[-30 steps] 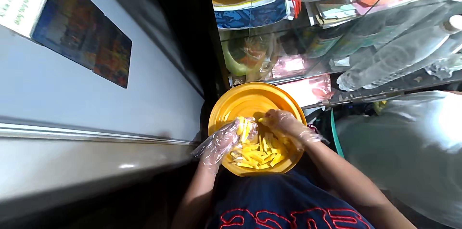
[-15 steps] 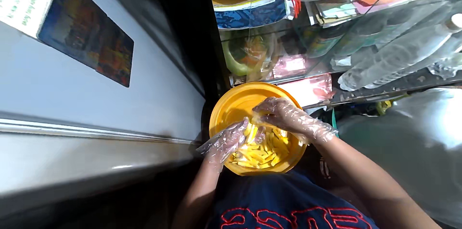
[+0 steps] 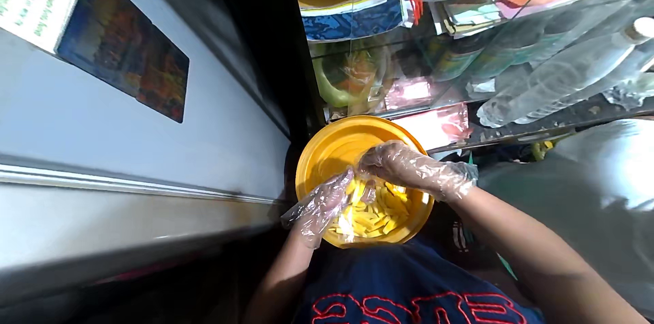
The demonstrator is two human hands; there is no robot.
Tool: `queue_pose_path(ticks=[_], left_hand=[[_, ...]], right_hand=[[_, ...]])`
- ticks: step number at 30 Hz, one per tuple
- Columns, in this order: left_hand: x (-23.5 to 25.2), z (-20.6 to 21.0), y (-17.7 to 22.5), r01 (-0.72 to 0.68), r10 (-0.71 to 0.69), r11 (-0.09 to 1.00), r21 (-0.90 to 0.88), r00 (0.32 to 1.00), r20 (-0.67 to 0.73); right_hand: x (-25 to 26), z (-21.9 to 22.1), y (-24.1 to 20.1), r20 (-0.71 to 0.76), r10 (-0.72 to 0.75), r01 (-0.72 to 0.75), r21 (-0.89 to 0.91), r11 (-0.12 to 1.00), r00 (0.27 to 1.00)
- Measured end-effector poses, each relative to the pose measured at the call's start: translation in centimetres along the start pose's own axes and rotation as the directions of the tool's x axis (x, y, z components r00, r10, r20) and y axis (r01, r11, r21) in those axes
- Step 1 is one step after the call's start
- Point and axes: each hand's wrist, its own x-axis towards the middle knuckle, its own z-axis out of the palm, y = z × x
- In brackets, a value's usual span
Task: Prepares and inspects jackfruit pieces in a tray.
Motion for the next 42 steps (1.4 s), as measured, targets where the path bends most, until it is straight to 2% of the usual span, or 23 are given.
queue_pose_path(ticks=[3, 5, 9, 12, 15, 18, 22, 26, 29, 32, 33, 37, 39, 42], left_hand=[[0.0, 0.1, -0.7, -0.056, 0.059, 0.997, -0.061, 0.997, 0.042], [0.0, 0.0, -0.8, -0.049, 0.051, 0.998, -0.028, 0.997, 0.065], [0.8, 0.0, -1.5, -0.029, 0.028, 0.999, 0.037, 0.999, 0.032], [1.4, -0.3, -2.0, -0.071, 0.079, 0.995, -0.066, 0.99, 0.113], [0.8, 0.2, -0.9, -0.102, 0.118, 0.986, -0.133, 0.986, 0.119], [1.2, -0.2, -1.6, -0.11, 0.103, 0.991, 0.081, 0.991, 0.084], [1.4, 0.0, -1.9, -0.064, 0.064, 0.982, 0.179, 0.998, 0.006], [0.9, 0.5, -0.9, -0.055, 0.055, 0.995, 0.078, 0.998, 0.004], [0.7, 0.5, -0.8, -0.086, 0.084, 0.989, 0.118, 0.996, 0.018], [0.4, 0.6, -0.5, -0.077, 0.078, 0.997, -0.017, 0.994, 0.071], [0.3, 0.5, -0.5, -0.075, 0.075, 0.997, -0.006, 0.993, 0.09], [1.0, 0.6, -0.3, -0.027, 0.021, 0.976, 0.215, 0.999, 0.03], [0.7, 0.9, -0.3, -0.006, 0.012, 0.979, 0.202, 1.0, -0.025], [0.4, 0.9, -0.6, -0.047, 0.059, 0.982, 0.182, 0.997, -0.058]], right_hand=[[0.0, -1.2, -0.5, 0.182, 0.108, -0.138, 0.166, 0.976, 0.977], [-0.1, -1.6, -0.2, 0.249, 0.17, -0.236, 0.263, 0.936, 0.953], [-0.3, -1.6, 0.5, 0.136, 0.159, -0.187, 0.228, 0.956, 0.978], [-0.3, -1.3, 0.1, 0.07, 0.141, -0.153, 0.214, 0.965, 0.987], [-0.1, -1.1, -0.7, 0.053, 0.161, -0.169, 0.192, 0.967, 0.985], [0.1, -1.1, -1.2, 0.084, 0.287, -0.298, 0.196, 0.934, 0.954], [-0.1, -0.3, -0.3, 0.011, 0.218, -0.216, 0.186, 0.958, 0.976], [-0.2, -0.4, -0.7, 0.078, 0.22, -0.232, 0.216, 0.948, 0.972], [-0.5, -1.0, -0.4, 0.117, 0.206, -0.227, 0.215, 0.95, 0.972], [-0.8, -1.4, 0.0, -0.023, 0.257, -0.248, 0.185, 0.951, 0.966], [-0.7, -1.4, 0.1, -0.042, 0.262, -0.253, 0.162, 0.954, 0.964], [0.0, -0.3, 0.6, 0.085, 0.243, -0.252, 0.119, 0.96, 0.966], [0.2, 0.2, 0.2, 0.118, 0.245, -0.261, 0.147, 0.954, 0.962], [0.5, 0.5, -1.1, 0.175, 0.299, -0.329, 0.176, 0.928, 0.938]])
